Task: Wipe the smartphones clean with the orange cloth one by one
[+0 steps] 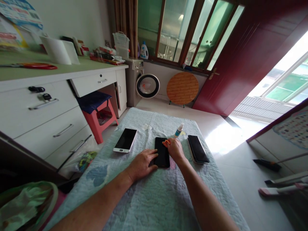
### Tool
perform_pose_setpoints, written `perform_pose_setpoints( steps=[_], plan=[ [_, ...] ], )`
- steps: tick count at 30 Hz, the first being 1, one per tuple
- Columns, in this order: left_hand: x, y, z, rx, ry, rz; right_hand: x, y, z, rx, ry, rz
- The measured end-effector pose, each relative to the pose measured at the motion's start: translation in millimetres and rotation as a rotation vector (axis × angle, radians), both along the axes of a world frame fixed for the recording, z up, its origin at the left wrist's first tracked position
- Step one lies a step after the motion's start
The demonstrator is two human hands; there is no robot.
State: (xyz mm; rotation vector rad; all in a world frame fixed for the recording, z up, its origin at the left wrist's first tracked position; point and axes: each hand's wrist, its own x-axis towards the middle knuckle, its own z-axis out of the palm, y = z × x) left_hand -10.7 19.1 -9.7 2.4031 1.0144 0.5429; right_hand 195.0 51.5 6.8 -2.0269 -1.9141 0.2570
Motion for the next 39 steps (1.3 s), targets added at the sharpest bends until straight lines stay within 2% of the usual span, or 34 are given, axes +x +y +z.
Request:
perform_pose_setpoints(
  steps=[6, 12, 16, 21, 25, 29, 33, 39],
  plan=[
    [1.0, 0.4, -0.2, -0.027, -0.019, 0.004, -15.3, 31.4, 2.0, -0.028, -0.082, -0.004],
    [-0.2, 1.1, -0.7, -0.034, -0.028, 0.001, -26.7, 37.3, 0.3, -0.039, -0.072, 0.092],
    [-0.7, 0.1, -2.7, -0.052, -0.046, 0.013, -24.7, 23.0, 2.6, -0.026, -0.039, 0.174],
    [-0.9, 0.6, -3.9, -0.029, -0.072, 0.008, -20.8, -10.0, 1.6, 0.034, 0.100, 0.263],
    [-1.0, 1.4, -2.0, 0.006, -0.108, -0.050, -15.3, -37.8, 1.4, 0.023, 0.136, 0.317],
    [-1.2, 1.3, -2.6, 0.001, -0.045, -0.016, -7.6, -60.0, 8.3, -0.026, 0.191, 0.352],
    [-1.0, 1.0, -4.1, 0.014, -0.007, 0.003, 2.3, -71.9, 19.0, -0.103, 0.273, 0.389],
    [-0.7, -0.2, -3.1, 0.031, -0.004, 0.012, 18.5, -74.1, 25.3, -0.197, 0.258, 0.405]
  ],
)
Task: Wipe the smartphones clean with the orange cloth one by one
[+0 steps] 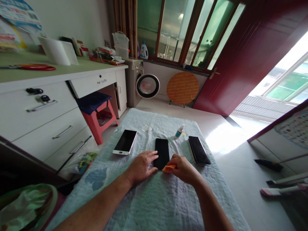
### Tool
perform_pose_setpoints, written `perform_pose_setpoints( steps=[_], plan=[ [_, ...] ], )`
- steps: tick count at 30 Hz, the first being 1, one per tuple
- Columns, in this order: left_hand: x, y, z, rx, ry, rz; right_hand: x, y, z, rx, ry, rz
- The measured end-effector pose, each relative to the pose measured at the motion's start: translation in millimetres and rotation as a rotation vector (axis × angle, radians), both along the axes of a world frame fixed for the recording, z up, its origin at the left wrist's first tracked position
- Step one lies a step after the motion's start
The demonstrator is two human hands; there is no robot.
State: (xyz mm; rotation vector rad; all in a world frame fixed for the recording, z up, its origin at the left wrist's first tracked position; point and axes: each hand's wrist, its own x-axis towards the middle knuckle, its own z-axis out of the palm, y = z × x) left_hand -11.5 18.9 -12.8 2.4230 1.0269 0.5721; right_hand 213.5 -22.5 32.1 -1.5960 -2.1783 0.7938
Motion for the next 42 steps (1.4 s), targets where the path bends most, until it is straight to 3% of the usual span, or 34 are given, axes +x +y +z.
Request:
perform_pose_setpoints(
  steps=[8, 12, 17, 23, 32, 42],
  plan=[
    [-0.1, -0.1, 0.0, 0.021, -0.011, 0.002, 9.3, -0.1, -0.1, -0.104, 0.019, -0.047],
    [-0.3, 0.0, 0.4, 0.031, -0.006, -0.001, 11.1, -0.1, -0.9, -0.066, 0.021, -0.053],
    [0.0, -1.8, 1.2, 0.051, 0.006, 0.016, 10.4, 3.9, -9.9, 0.016, 0.183, -0.235],
    [2.1, -5.6, 7.9, 0.088, 0.028, 0.055, 4.3, 8.6, -30.0, -0.176, 0.402, -0.405],
    [6.8, -11.1, 7.7, 0.091, 0.083, 0.079, -4.0, 6.6, -16.0, -0.269, 0.768, -0.515],
    [6.9, -12.8, 5.0, 0.067, 0.012, 0.109, -6.0, 7.1, -17.4, -0.287, 1.084, -0.560]
  ],
)
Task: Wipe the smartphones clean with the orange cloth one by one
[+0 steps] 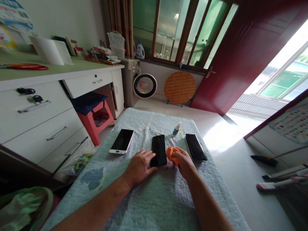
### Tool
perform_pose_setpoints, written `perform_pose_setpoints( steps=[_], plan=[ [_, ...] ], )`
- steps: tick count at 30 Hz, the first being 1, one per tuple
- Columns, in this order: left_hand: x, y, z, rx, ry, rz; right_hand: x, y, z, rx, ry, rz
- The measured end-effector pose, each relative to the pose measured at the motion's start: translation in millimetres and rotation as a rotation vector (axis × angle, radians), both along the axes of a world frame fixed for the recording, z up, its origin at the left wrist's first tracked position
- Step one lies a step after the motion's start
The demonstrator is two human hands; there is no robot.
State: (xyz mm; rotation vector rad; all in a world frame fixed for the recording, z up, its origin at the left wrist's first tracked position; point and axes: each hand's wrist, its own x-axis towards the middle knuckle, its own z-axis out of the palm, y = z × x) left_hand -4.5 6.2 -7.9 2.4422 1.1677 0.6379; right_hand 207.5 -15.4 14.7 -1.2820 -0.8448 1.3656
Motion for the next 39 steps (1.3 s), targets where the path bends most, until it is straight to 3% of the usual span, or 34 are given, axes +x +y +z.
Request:
perform_pose_setpoints(
  steps=[6, 16, 21, 31, 39],
  plan=[
    [-2.7, 3.6, 0.0, -0.039, -0.051, -0.004, 0.9, 0.9, -3.4, 0.021, 0.086, -0.046],
    [-5.9, 5.4, 13.4, -0.194, -0.436, 0.016, -5.9, -3.3, -0.4, 0.073, 0.102, 0.156],
    [-7.4, 5.1, 16.9, -0.251, -0.496, 0.028, -11.1, -4.2, -6.0, 0.100, 0.140, 0.231],
    [-0.1, 3.1, 13.3, 0.094, -0.131, 0.124, -19.5, -5.7, -5.9, 0.075, 0.183, 0.279],
    [-0.6, 3.0, 10.7, 0.151, -0.191, 0.201, -25.1, -7.3, -7.1, 0.085, 0.222, 0.317]
  ],
)
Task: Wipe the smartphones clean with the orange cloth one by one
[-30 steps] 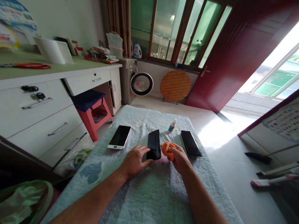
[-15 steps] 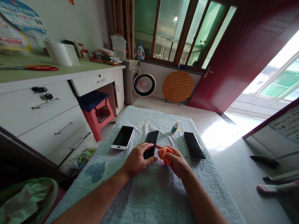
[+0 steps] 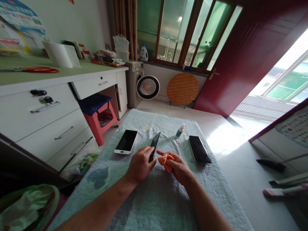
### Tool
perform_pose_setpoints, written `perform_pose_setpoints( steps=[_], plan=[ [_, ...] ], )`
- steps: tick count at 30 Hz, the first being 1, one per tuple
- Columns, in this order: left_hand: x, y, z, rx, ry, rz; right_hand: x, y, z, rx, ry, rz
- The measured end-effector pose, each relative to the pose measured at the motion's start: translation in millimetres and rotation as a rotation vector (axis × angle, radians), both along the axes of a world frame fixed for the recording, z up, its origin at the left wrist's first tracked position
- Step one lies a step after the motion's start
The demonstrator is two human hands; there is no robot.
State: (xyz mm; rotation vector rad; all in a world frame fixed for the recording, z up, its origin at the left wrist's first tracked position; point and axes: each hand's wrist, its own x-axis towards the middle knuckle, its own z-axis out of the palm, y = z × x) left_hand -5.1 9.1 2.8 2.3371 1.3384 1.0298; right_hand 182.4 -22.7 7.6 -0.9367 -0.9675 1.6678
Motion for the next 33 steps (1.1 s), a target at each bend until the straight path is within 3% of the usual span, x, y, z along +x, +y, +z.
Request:
perform_pose_setpoints(
  steps=[7, 15, 18, 26, 33],
  plan=[
    [5.7, -3.6, 1.8, -0.102, -0.258, -0.048, 3.5, 2.2, -2.9, -0.040, -0.048, -0.083],
    [2.2, -3.8, 7.9, -0.298, -0.371, -0.130, 6.2, 4.0, -10.2, -0.048, -0.124, -0.125],
    [0.6, -3.1, 11.1, -0.291, -0.342, -0.153, 7.7, 4.6, -12.2, -0.039, -0.124, -0.115],
    [-6.0, 4.7, 9.4, -0.220, -0.348, -0.057, 8.3, 4.2, -13.0, -0.051, -0.111, -0.116],
    [-5.7, 13.5, -2.8, -0.613, -0.738, -0.008, 7.8, 3.9, -5.7, -0.074, -0.079, -0.153]
  ],
)
